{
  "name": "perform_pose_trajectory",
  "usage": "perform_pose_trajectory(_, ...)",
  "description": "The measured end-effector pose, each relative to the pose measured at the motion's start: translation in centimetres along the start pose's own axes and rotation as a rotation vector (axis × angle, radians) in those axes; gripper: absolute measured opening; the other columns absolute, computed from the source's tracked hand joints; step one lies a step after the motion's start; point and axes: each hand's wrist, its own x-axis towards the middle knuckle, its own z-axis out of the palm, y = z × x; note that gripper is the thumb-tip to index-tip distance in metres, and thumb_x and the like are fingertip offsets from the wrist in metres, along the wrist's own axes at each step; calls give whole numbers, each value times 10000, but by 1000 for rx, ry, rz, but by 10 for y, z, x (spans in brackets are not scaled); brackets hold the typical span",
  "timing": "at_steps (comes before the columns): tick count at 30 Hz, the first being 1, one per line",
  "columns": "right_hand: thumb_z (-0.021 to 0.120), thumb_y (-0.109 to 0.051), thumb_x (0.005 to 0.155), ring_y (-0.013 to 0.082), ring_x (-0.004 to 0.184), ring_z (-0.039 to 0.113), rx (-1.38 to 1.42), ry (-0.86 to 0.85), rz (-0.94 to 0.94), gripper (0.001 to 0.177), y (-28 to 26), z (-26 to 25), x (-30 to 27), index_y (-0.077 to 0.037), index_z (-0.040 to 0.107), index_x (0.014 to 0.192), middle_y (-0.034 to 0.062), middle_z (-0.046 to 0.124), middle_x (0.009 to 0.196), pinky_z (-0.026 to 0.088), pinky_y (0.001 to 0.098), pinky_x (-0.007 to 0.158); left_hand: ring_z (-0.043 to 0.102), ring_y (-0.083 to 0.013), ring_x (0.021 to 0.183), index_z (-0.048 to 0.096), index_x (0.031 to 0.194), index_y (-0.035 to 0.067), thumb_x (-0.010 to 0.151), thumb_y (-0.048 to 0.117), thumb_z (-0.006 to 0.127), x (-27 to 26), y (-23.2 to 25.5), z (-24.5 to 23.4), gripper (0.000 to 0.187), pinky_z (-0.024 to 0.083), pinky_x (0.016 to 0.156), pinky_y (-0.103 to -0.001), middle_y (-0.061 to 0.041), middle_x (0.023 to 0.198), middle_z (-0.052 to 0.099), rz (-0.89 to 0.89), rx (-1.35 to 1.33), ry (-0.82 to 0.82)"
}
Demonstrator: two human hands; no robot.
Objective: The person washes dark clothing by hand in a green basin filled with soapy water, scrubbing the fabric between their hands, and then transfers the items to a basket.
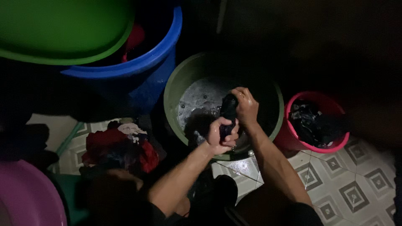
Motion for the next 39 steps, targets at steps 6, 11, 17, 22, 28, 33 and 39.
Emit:
perform_pose_trajectory(6, 514, -2, 957, 347, 897, 696, 121, -52, 177, 276, 29, 31, -20, -43, 658, 1189, 151, 695, 1068, 572, 421, 758, 499, -99, 530, 551, 1028, 101, 897, 321, 629, -1, -7, 25, 267, 391, 450, -219, -10, 754, 539, 68, -175, -15)
perform_pose_trajectory(11, 613, -96, 884, 396, 808, 683, 58, -124, 143, 401, 11, 21, -28, -79, 615, 1285, 224, 688, 1124, 542, 464, 679, 542, -111, 585, 563, 1023, 115, 878, 381, 618, -6, -11, 31, 308, 436, 503, -222, -16, 790, 562, 111, -375, -105)
perform_pose_trajectory(17, 769, -344, 873, 316, 936, 741, -51, -797, 545, 507, 13, 18, -12, -105, 585, 1282, 153, 763, 1066, 560, 439, 790, 724, -229, 779, 705, 1215, 78, 724, 896, 408, -15, 23, 30, 1000, 566, 621, -300, -140, 1073, 737, 60, 422, 225)
perform_pose_trajectory(22, 760, -311, 855, 298, 1049, 733, 383, -809, 357, 471, 65, 28, -14, -60, 652, 1238, 157, 748, 1156, 580, 421, 881, 522, -240, 1416, 545, 1502, 169, 1050, 392, 614, -45, 96, 26, 509, 351, 1232, -459, -71, 1535, 573, 828, 2521, -390)
perform_pose_trajectory(28, 662, -469, 885, 313, 1338, 565, 360, -1258, 391, 626, 67, 24, 5, -137, 590, 1411, 147, 619, 1427, 450, 483, 1102, 187, -146, 1546, 364, 1538, 354, 822, 380, 655, -4, 128, 50, 774, -114, 1203, -615, 106, 1660, 280, 1252, 3574, -871)
perform_pose_trajectory(33, 815, -550, 655, 386, 1449, 374, 471, -1286, 559, 1011, 16, -9, 19, -207, 456, 1535, 155, 455, 1539, 342, 596, 1118, 443, -295, 1453, 544, 1146, 253, 924, 293, 609, 39, 150, 37, 235, -20, 1275, -586, -9, 1266, 552, 1451, 3408, -1211)
perform_pose_trajectory(39, 886, -549, 720, 365, 1257, 658, 170, -1307, 557, 1065, -7, -23, 18, -120, 385, 1557, 233, 663, 1333, 517, 493, 1079, 695, -312, 994, 644, 989, 102, 1071, 195, 645, 39, 135, 5, 124, 458, 1076, -550, -59, 956, 677, 786, 3327, -790)
